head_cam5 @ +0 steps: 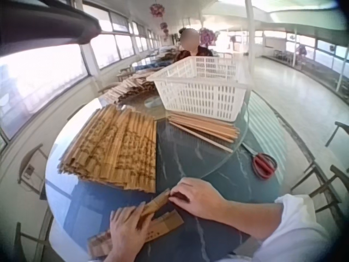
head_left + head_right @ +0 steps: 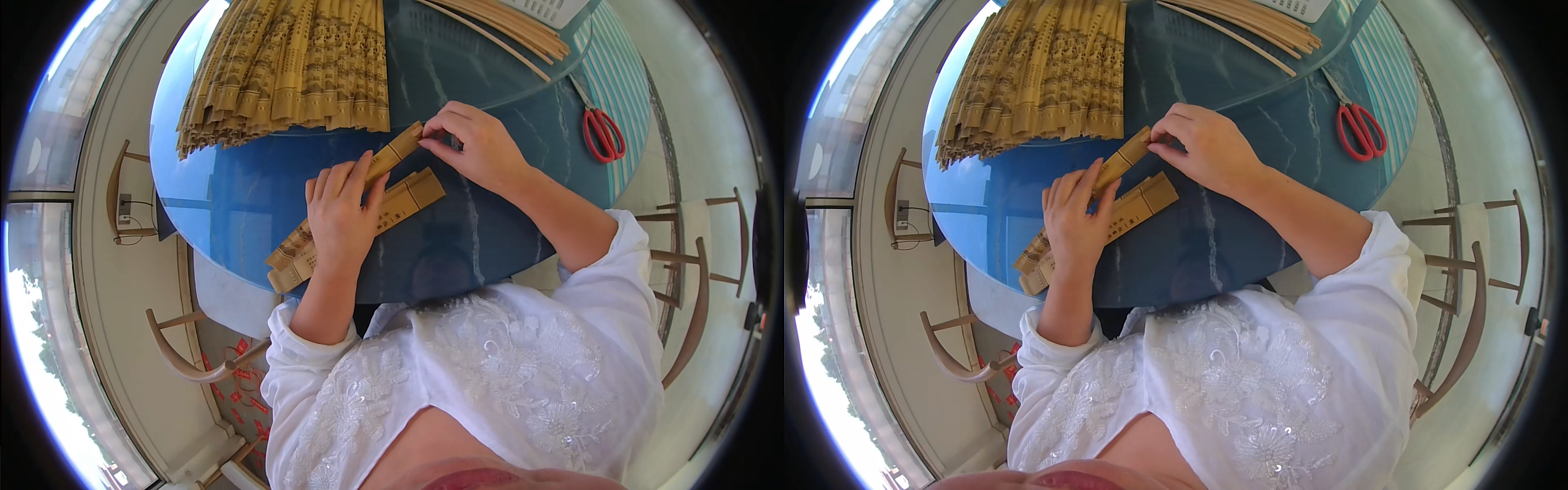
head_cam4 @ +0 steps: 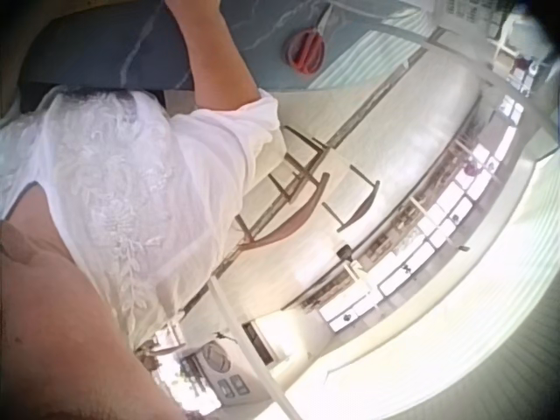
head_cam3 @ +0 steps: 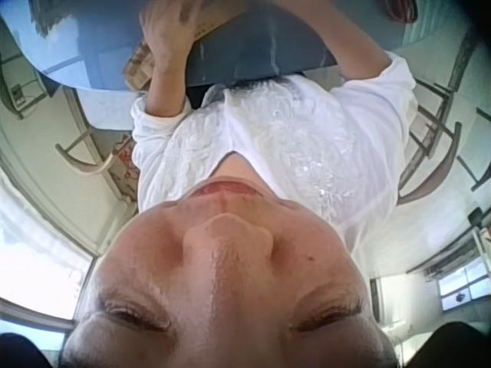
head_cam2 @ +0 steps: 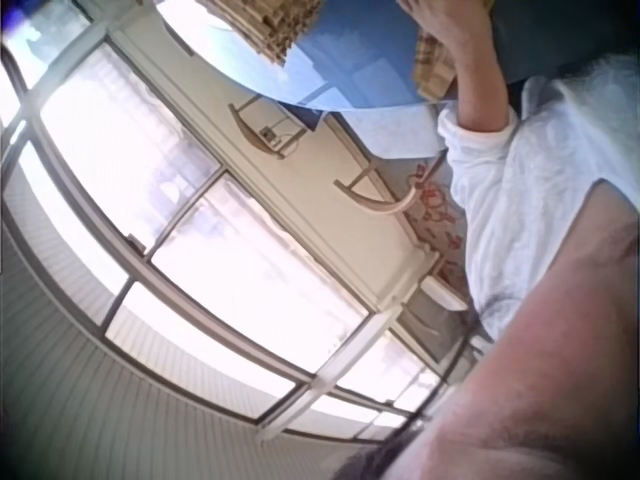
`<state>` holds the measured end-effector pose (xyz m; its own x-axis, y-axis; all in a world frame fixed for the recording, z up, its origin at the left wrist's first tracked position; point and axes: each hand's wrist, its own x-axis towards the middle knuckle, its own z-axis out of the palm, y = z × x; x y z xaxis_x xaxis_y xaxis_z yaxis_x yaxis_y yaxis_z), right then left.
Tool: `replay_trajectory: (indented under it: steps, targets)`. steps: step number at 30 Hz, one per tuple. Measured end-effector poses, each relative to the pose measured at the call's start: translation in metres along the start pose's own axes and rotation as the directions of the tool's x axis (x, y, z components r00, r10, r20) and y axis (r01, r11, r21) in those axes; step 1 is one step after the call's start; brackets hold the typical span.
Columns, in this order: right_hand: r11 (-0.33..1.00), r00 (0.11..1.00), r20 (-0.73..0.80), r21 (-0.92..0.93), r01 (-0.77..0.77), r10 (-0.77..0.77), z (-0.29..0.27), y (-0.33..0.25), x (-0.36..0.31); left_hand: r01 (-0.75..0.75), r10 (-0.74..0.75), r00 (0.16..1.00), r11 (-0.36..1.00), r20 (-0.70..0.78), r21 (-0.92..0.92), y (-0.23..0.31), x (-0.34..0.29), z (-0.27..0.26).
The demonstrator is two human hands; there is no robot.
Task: The person assembles bamboo strips by inserting thin sticks into slots on rectangular bamboo pieces. They repeatedly pick up a bamboo piece, insert a stick, and place the assembled unit on a growing stack on the table.
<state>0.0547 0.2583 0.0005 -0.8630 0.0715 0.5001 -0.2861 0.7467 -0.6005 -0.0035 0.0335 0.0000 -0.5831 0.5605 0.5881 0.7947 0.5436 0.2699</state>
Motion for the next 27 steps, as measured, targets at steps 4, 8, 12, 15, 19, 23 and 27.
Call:
replay_trajectory:
  steps: [4,8,12,15,19,23,27]
  targets:
    - [0.994,0.999,-0.016,-0.1,0.044,-0.045,-0.0001,0.0029,-0.0007,0.028,-0.028,1.0,1.0,0.004,0.009,0.0003,0.0009,-0.0006]
    - [0.991,0.998,-0.028,-0.121,0.052,-0.056,-0.0005,0.0029,-0.0008,0.036,-0.036,0.999,0.999,-0.007,-0.012,0.0013,0.0013,-0.0007]
    - [0.998,0.999,-0.034,-0.058,0.015,-0.017,-0.0019,0.0004,-0.0004,0.037,-0.037,0.999,0.999,-0.011,-0.004,0.0007,0.0013,-0.0011]
    - [0.997,0.998,-0.042,-0.075,0.034,-0.037,-0.0043,-0.0031,0.0004,0.042,-0.042,0.999,0.999,-0.006,-0.004,0.0011,0.0017,-0.0013]
    - [0.995,0.998,-0.051,-0.098,0.036,-0.041,-0.0035,-0.0024,0.0002,0.045,-0.045,0.999,0.999,-0.005,-0.011,0.002,0.0016,-0.002]
    - [0.993,0.996,-0.063,-0.11,0.049,-0.056,-0.0027,-0.0008,-0.0004,0.045,-0.045,0.999,0.999,-0.005,-0.012,0.0018,0.0015,-0.0019]
    - [0.993,0.995,-0.068,-0.099,0.069,-0.076,-0.0018,0.001,-0.0004,0.041,-0.042,0.999,0.999,-0.009,-0.011,0.0018,0.0012,-0.0013]
